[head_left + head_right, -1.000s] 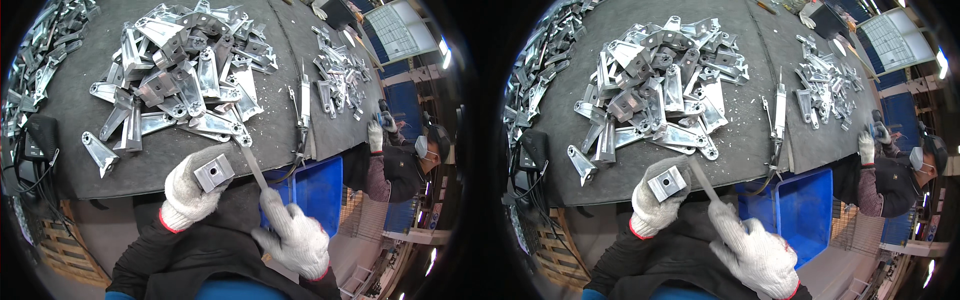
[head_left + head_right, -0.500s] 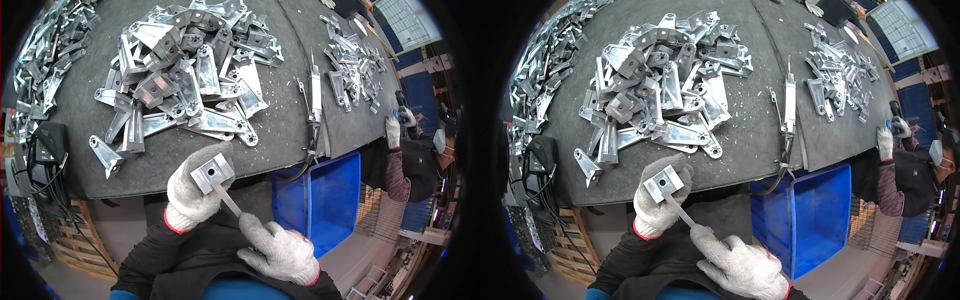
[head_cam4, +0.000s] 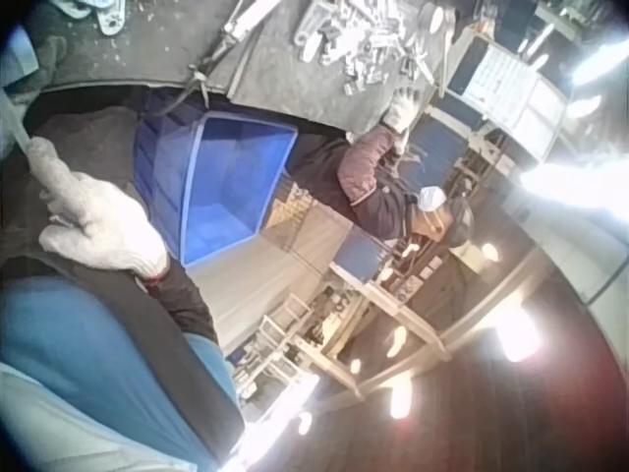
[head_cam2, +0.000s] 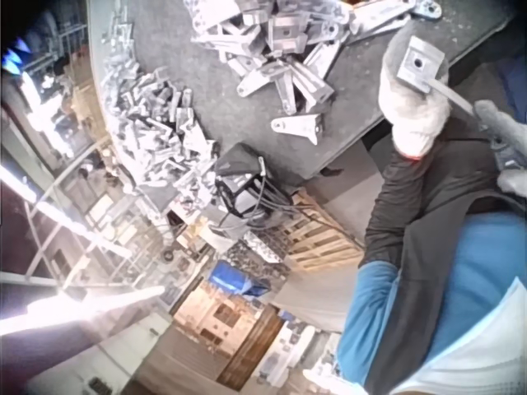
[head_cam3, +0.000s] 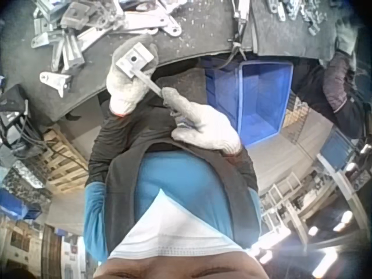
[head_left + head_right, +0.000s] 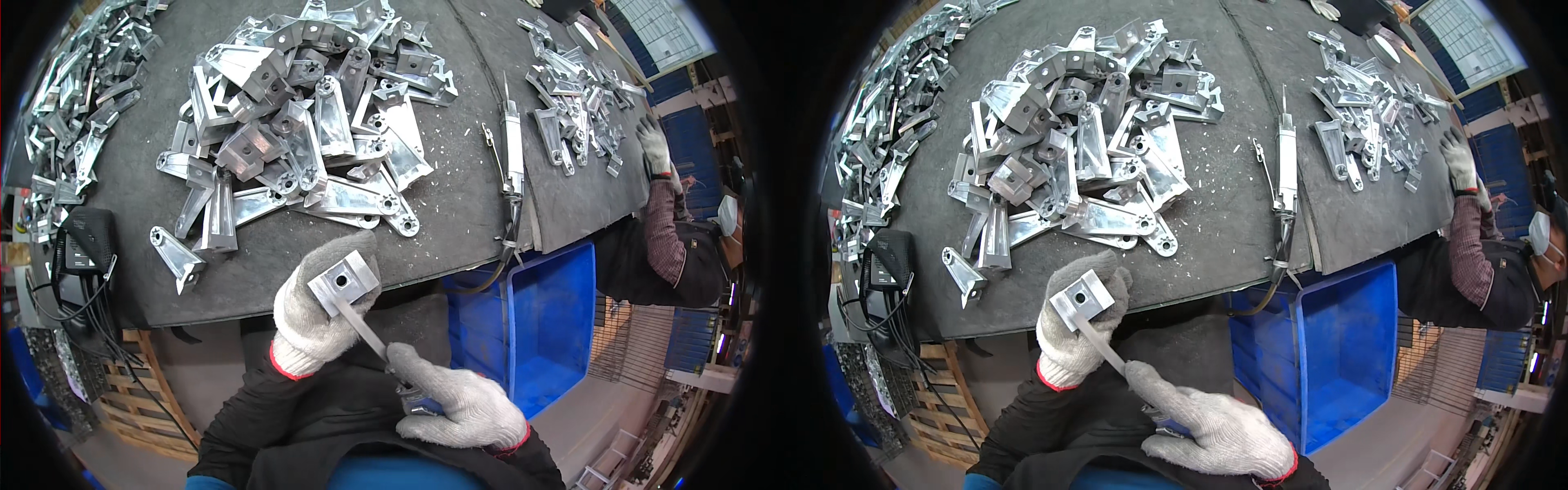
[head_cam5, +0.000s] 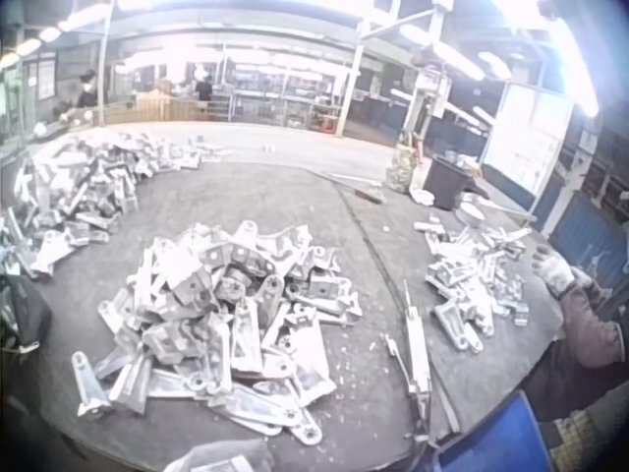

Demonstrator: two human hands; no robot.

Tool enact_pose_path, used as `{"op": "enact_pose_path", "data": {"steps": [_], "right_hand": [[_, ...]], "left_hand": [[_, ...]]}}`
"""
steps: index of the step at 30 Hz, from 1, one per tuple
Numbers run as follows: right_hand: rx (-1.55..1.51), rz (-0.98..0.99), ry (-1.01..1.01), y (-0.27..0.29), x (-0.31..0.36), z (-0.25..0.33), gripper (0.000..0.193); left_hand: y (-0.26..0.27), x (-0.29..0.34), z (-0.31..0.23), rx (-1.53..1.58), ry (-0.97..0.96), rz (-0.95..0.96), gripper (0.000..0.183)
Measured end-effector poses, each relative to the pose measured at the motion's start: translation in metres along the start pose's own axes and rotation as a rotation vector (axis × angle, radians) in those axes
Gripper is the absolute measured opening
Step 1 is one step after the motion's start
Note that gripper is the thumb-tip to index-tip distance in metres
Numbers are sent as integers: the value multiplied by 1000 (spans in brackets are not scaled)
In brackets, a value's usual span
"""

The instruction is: The person files metal parts one by one using a hand file, repeatedly picking pieces up from a pile on the workbench.

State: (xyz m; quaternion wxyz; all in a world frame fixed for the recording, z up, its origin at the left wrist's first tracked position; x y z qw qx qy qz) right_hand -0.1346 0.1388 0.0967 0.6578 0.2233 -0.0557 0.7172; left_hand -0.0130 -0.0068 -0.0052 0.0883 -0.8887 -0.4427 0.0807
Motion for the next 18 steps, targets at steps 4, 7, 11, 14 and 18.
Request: {"op": "enact_pose_path", "data": {"steps": [4,7,11,14,18], "right_hand": [[-402,284,-122,-9,-2,-11,81],[-298,247,47,-12,5,-11,80],[134,106,-196,-4,6,-4,84],[270,55,-152,1,4,-2,78],[274,18,-95,5,1,6,74]], "left_hand": [[-6,-4,-3,-101,-12,-182,39],[-10,-4,-5,-179,-108,-157,39],[1,0,4,47,145,-124,53],[3,-1,0,-8,-35,-38,51],[5,2,10,105,71,-57,53]]}}
Point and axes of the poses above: each hand's wrist, its own x-axis away from the middle knuckle, its own y-axis out of the back of the hand, z = x × y, the point moved 3 cm from there along -x, towards the middle knuckle, and after that the axes turned 3 degrees about -x, right-handed, at the moved point
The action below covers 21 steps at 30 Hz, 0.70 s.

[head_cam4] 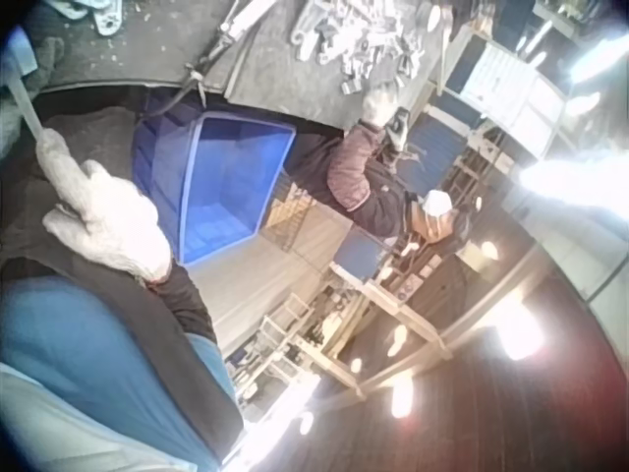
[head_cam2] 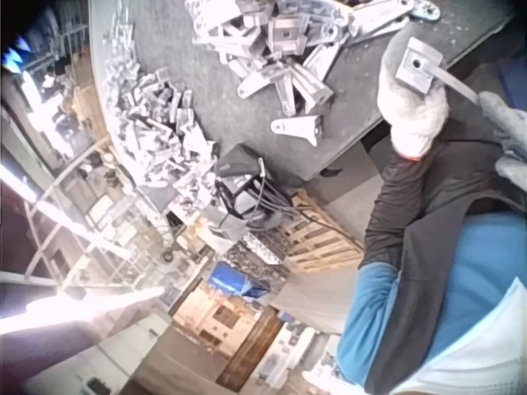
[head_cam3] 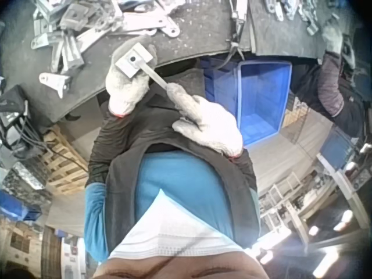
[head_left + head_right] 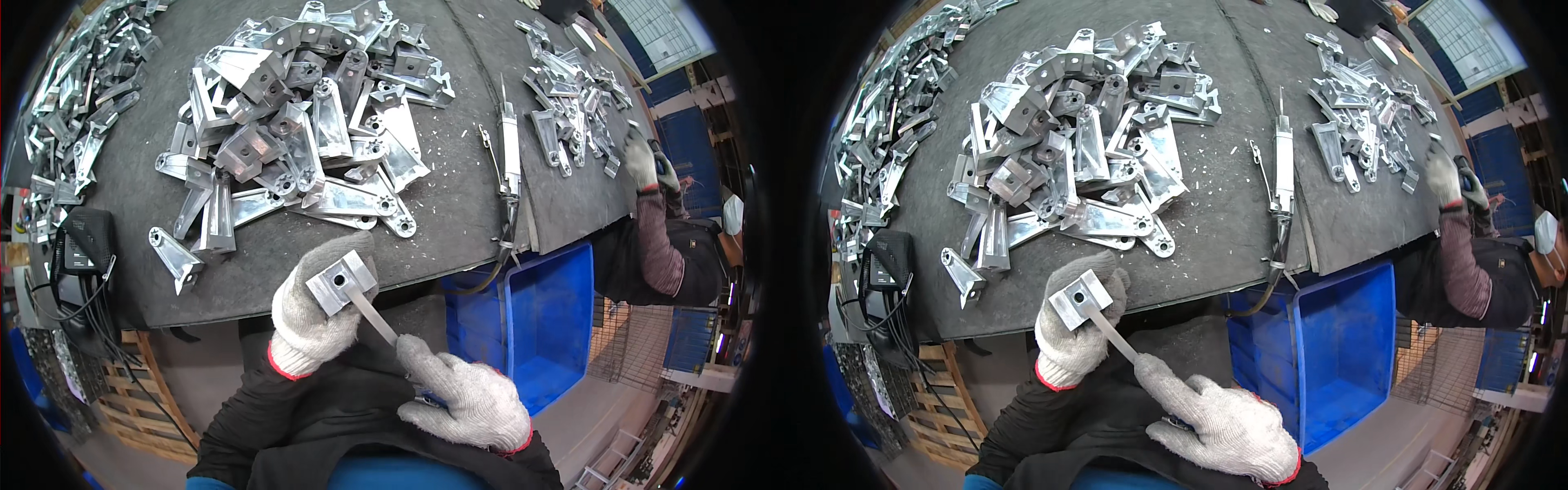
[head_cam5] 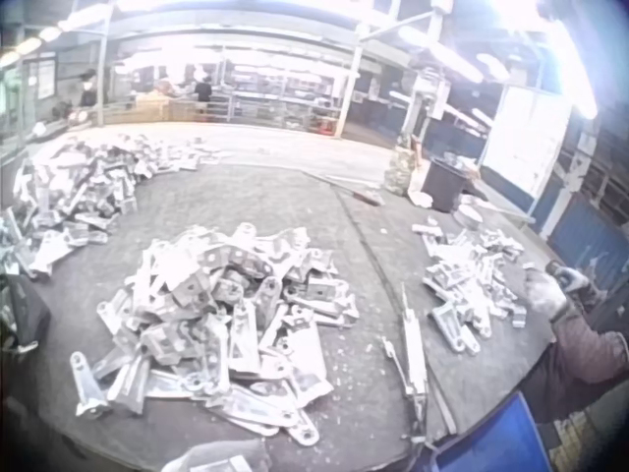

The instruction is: The person files metal parts one by one using a hand file, repeatedly picking pieces up from a pile on the workbench.

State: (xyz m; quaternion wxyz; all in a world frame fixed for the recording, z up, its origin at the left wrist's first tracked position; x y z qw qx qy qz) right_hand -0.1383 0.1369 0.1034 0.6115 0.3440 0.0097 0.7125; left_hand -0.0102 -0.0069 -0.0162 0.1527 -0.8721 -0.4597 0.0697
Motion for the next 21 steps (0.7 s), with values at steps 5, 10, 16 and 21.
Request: {"op": "enact_pose_path", "data": {"steps": [5,10,16,21], "right_hand": [[-146,-37,114,-6,3,-14,74],[-72,33,43,-4,4,3,75],[536,-202,-203,-6,2,29,57],[687,-353,-133,-9,1,12,51]], "left_hand": [[-5,-3,-9,-119,-102,17,50],[-5,-1,-6,46,19,-54,55],[-7,-3,-13,-133,-53,-5,53],[-10,-8,-23,-394,-114,-43,52]]}}
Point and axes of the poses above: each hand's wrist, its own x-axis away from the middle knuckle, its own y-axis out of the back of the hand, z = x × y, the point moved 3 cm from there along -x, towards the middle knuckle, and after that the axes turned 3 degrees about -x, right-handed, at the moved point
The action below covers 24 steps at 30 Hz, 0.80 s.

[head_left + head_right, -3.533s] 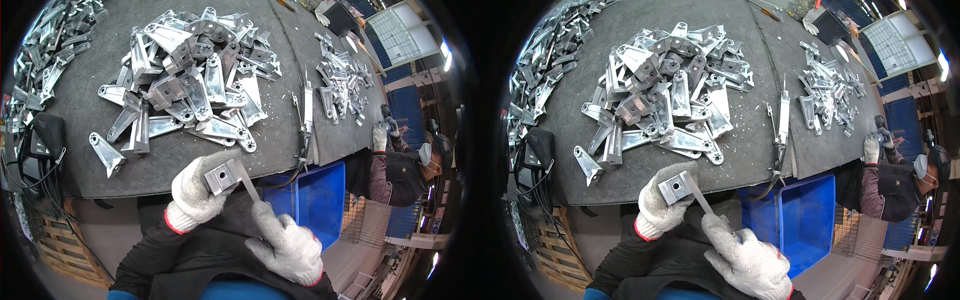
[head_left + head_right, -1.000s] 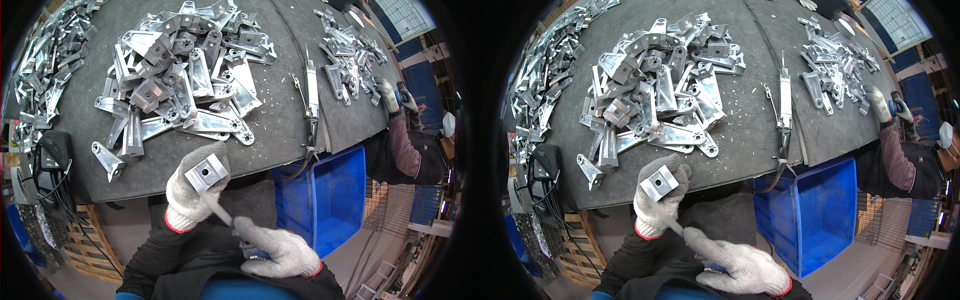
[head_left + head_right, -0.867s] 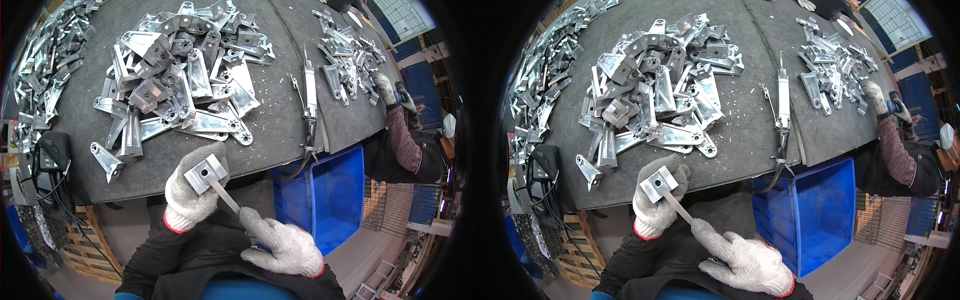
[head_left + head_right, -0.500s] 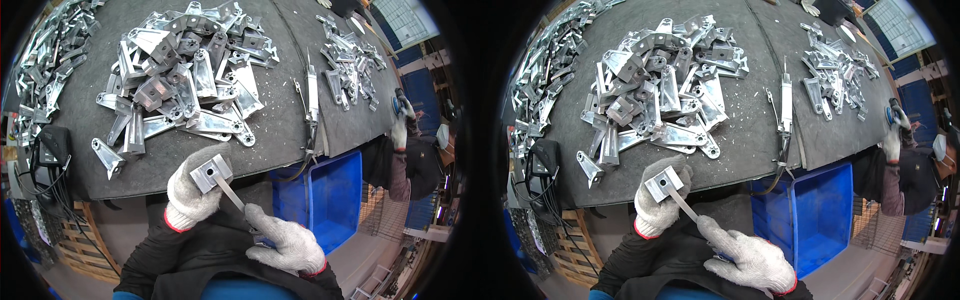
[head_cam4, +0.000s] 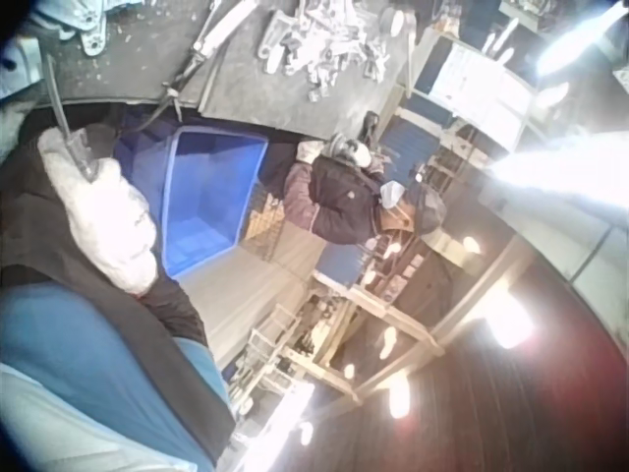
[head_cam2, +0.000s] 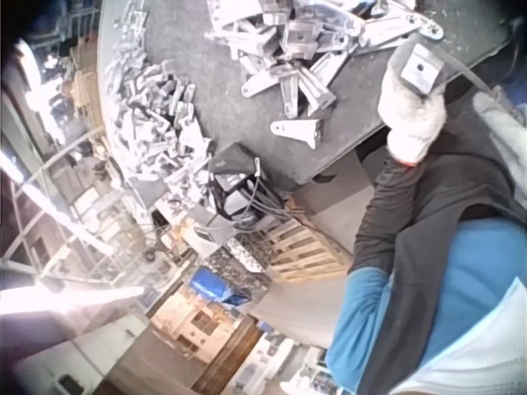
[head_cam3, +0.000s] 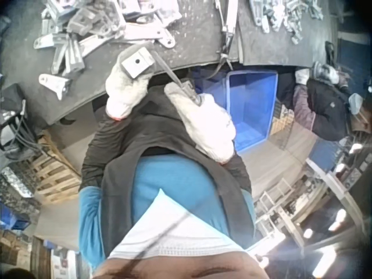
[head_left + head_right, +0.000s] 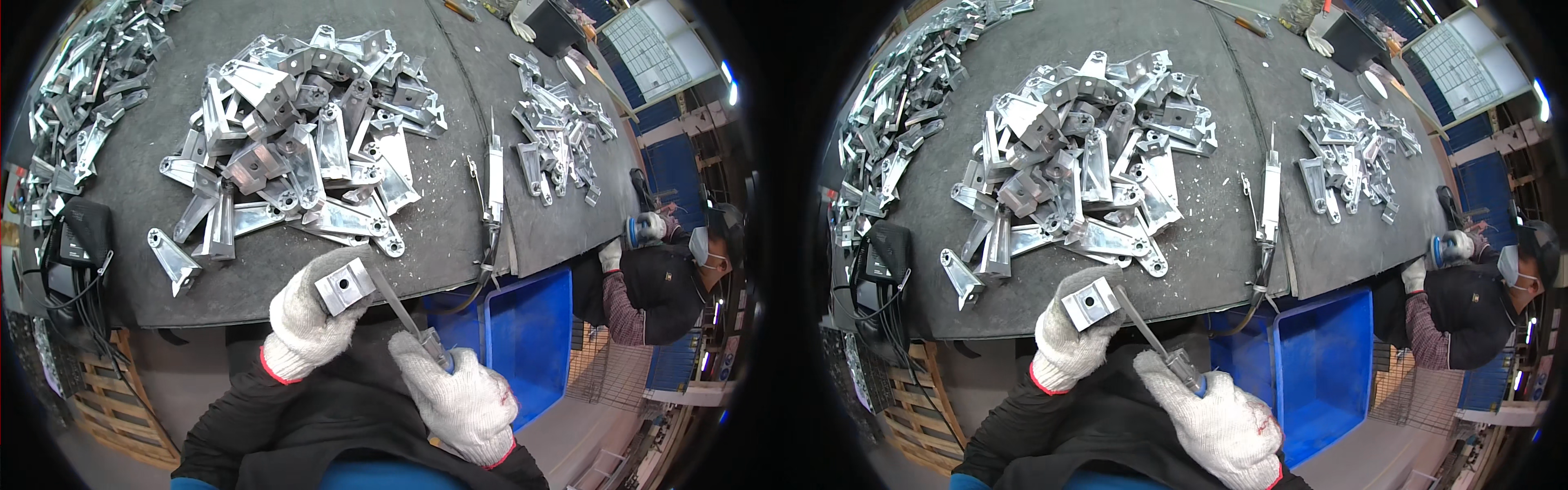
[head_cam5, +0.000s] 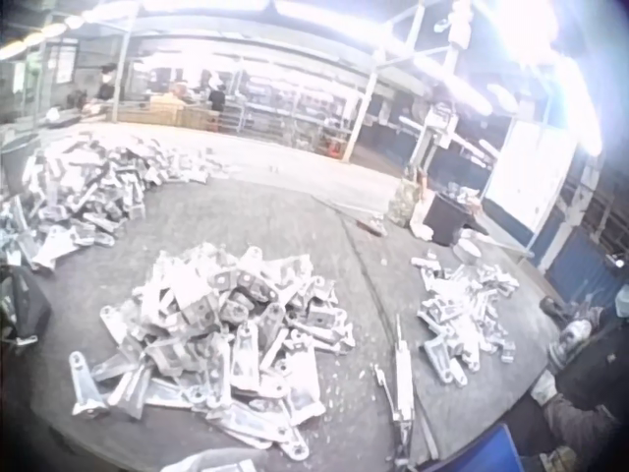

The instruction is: The person files metal parts one by one using a hand file, repeatedly picking pieces up from a pile on the workbench.

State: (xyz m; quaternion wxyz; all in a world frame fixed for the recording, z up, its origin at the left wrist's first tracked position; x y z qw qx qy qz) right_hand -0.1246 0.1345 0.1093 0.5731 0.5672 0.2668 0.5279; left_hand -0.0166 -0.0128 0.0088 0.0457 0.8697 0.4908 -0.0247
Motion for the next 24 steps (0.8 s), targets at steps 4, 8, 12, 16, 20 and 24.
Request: {"op": "enact_pose_path", "data": {"steps": [4,8,12,16,20,24], "right_hand": [[-38,55,-30,11,-1,-3,50],[-197,45,-4,16,-5,-6,52],[-583,-126,95,0,-10,-39,68],[-484,133,-160,1,-3,-61,93],[-665,-25,-124,-10,24,-74,90],[-645,-37,-52,-24,15,-65,90]], "left_hand": [[-6,-3,-1,-11,43,12,53],[-9,-10,-7,-134,9,-15,51],[6,-6,-10,-255,114,-20,48],[-24,-57,-80,-465,622,251,46],[-111,-114,-85,-177,293,554,53],[-201,-186,-99,-37,199,397,44]]}}
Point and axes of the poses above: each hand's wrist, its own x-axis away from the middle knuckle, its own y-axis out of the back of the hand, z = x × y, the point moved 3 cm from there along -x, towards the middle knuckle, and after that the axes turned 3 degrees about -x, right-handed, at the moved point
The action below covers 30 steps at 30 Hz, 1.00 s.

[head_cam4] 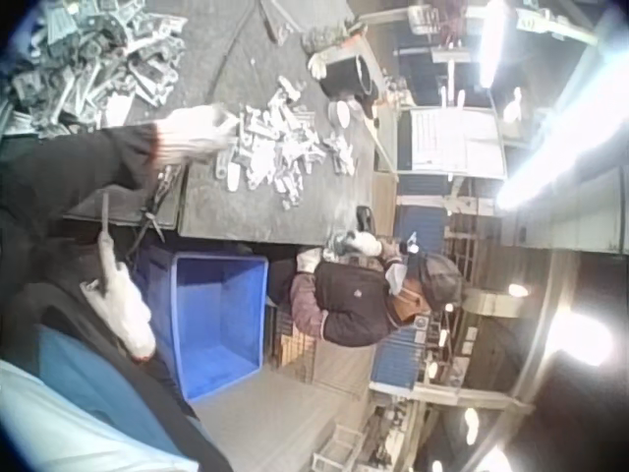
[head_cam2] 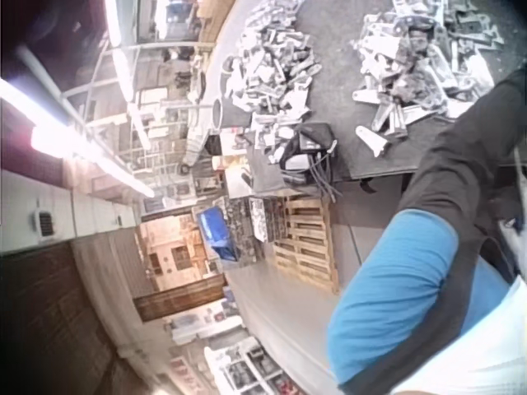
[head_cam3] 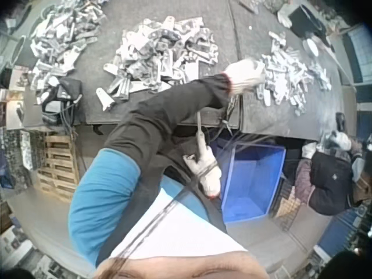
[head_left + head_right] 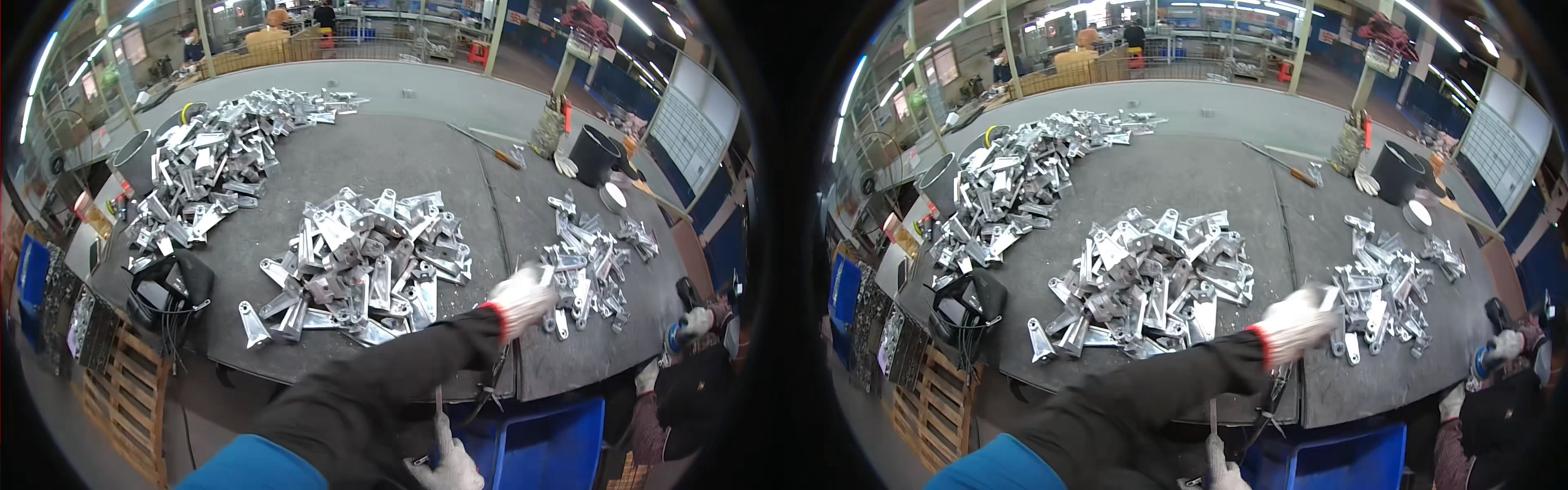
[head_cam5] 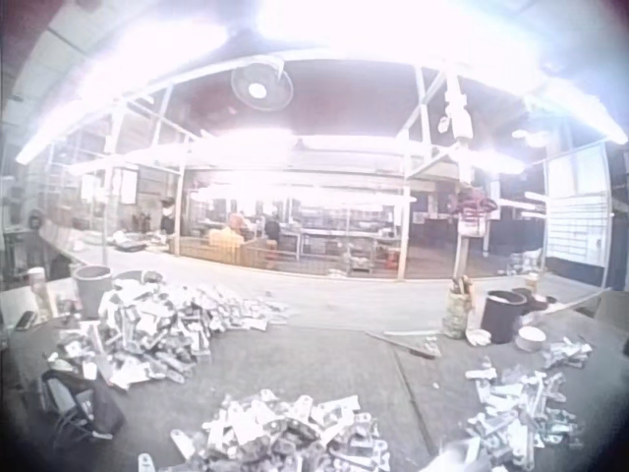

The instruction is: The person files metal parts one by one using a hand file, repeatedly picking pieces up from a pile on the workbench.

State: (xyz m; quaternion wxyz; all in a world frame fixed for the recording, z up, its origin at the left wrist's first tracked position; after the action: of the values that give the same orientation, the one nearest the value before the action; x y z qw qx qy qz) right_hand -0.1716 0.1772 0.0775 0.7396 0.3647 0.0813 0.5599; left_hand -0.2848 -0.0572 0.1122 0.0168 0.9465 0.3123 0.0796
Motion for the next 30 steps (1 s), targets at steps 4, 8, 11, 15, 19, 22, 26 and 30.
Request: {"op": "enact_pose_path", "data": {"steps": [4,8,11,15,19,22,26,30], "right_hand": [[-76,-4,-24,7,-7,2,87],[1,-16,-101,6,-8,-5,84],[48,-42,-144,8,-10,-9,83],[68,13,-139,4,-11,-6,79],[146,-29,-135,-3,-7,-2,79],[136,-48,-155,-8,-4,8,80],[52,-73,-137,-17,0,16,85],[-79,-98,-9,-26,3,11,92]], "left_hand": [[-4,-7,-62,-159,-125,-101,61],[50,42,-62,-782,-442,-48,47],[153,69,-27,-1363,-570,-226,53],[241,119,-28,-1646,150,-201,73],[272,125,13,-1724,-123,-195,73],[260,136,5,-1658,-174,-242,51],[243,143,15,-1348,-274,-488,16],[200,194,39,369,-477,-547,38]]}}
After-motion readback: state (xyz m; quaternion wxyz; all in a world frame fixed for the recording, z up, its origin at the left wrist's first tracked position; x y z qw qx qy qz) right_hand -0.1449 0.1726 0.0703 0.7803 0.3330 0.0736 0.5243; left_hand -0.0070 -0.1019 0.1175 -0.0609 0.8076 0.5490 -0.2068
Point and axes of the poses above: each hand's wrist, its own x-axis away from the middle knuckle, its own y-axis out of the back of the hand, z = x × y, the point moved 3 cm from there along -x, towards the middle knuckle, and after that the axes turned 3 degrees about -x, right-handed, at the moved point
